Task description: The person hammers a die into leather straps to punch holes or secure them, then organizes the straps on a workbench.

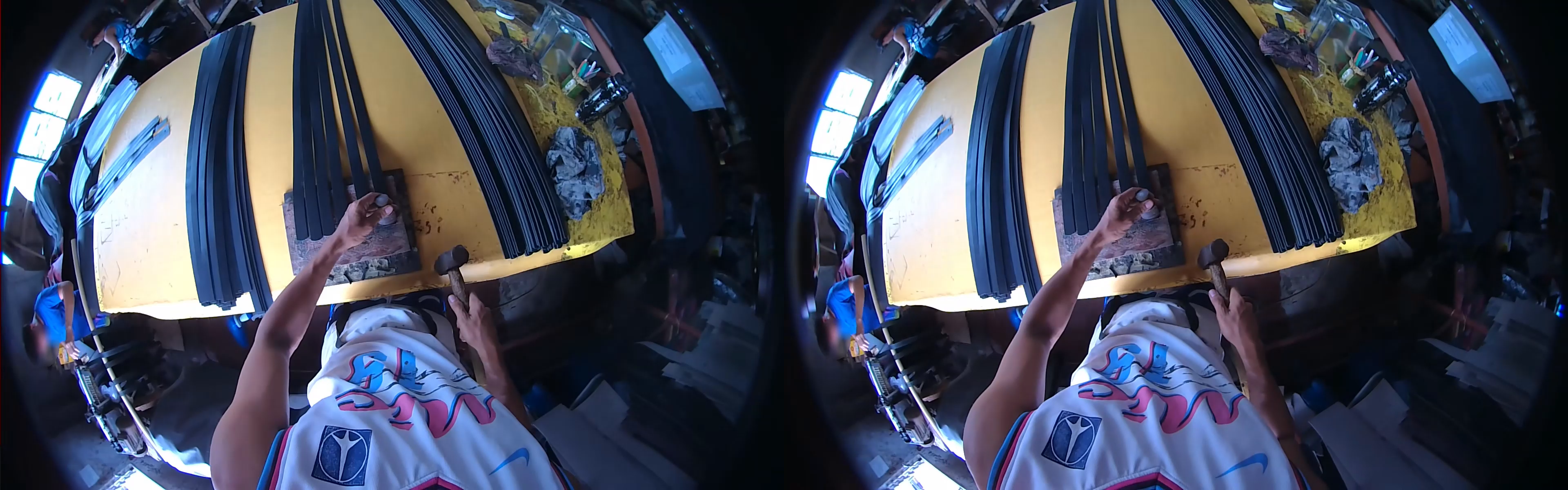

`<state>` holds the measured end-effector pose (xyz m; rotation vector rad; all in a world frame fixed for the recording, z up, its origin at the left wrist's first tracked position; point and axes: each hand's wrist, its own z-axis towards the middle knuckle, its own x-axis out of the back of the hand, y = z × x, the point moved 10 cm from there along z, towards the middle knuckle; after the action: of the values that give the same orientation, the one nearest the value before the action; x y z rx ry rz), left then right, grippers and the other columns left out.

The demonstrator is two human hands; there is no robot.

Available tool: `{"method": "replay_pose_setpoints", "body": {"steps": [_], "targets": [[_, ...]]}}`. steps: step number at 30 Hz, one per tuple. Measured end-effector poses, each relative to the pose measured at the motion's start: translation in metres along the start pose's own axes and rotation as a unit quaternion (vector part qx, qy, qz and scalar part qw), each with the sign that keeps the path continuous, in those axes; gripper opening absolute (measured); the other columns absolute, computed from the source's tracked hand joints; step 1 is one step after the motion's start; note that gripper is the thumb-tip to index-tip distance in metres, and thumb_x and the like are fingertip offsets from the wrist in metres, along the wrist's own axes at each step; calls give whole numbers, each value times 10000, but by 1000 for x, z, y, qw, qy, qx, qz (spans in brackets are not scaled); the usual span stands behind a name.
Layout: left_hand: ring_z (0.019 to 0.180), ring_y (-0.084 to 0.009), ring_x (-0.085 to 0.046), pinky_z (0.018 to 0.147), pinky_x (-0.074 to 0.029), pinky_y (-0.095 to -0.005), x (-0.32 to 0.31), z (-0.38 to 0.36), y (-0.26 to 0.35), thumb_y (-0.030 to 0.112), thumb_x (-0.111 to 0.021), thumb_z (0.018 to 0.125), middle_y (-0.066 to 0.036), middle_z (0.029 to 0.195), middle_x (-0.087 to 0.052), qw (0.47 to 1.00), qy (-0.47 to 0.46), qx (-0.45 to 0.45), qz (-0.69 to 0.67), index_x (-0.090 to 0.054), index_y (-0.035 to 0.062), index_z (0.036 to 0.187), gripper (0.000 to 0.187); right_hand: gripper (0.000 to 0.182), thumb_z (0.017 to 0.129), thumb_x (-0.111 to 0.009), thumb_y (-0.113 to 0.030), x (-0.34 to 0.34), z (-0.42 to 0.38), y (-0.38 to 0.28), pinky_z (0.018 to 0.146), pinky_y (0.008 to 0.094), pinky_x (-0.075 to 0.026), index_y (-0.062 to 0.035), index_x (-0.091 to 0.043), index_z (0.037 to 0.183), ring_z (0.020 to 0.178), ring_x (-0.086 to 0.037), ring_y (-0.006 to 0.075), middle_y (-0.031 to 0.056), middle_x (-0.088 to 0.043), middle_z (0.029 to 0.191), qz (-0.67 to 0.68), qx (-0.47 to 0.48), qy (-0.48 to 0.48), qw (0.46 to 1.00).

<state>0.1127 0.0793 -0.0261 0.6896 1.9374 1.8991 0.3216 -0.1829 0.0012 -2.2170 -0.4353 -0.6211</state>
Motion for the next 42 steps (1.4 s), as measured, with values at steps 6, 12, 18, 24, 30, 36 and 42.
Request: {"method": "replay_pose_setpoints", "body": {"steps": [6,12,18,24,30,36,42], "targets": [[916,-93,-584,816,-466,-257,-2,-2,7,249,-629,967,-36,1001,-695,1000,-6,9,18,-606,-1,1102,285,548,949,-510,-527,-2,-2,-1,689,545,-468,20,-537,923,826,-605,520,333,-612,791,13,-2,-4,1000],[959,-133,-645,834,-496,-282,-2,-2,8,238,-656,946,-86,992,-713,1000,1,9,25,-599,-15,1090,297,534,952,-513,-515,-2,-4,-3,666,549,-465,18,-528,920,826,-602,524,340,-607,786,14,2,-6,1000],[958,-147,-640,851,-494,-299,-4,-2,8,263,-652,947,-78,1016,-715,1000,-6,-2,21,-603,0,1108,312,535,950,-510,-521,-6,-6,-3,678,560,-467,14,-519,943,847,-599,532,345,-612,818,5,0,-19,1000],[975,-168,-640,878,-487,-320,-5,-5,13,276,-650,946,-86,1043,-712,999,-4,-1,32,-601,7,1111,319,551,947,-509,-529,-9,-11,-12,695,559,-479,20,-516,996,869,-595,544,359,-608,835,-22,14,-24,999],[969,-168,-635,878,-483,-319,-5,-6,15,275,-649,947,-79,1041,-708,1000,0,2,25,-604,19,1126,315,554,944,-523,-512,-7,-15,-25,740,553,-471,39,-518,998,918,-578,544,366,-596,910,-54,33,-19,998],[955,-143,-623,859,-479,-299,-7,-5,13,272,-647,950,-68,1019,-705,1000,-5,3,-6,-605,25,1128,308,554,940,-539,-497,-12,-13,-25,766,549,-459,54,-526,985,942,-568,538,360,-592,959,-54,24,-26,998],[936,-131,-629,834,-484,-278,-6,-10,19,237,-645,951,-72,992,-702,999,4,0,32,-600,22,1132,284,579,945,-511,-527,-10,-15,-34,754,548,-473,46,-522,1026,921,-581,543,372,-601,906,-64,40,-20,997]]}}
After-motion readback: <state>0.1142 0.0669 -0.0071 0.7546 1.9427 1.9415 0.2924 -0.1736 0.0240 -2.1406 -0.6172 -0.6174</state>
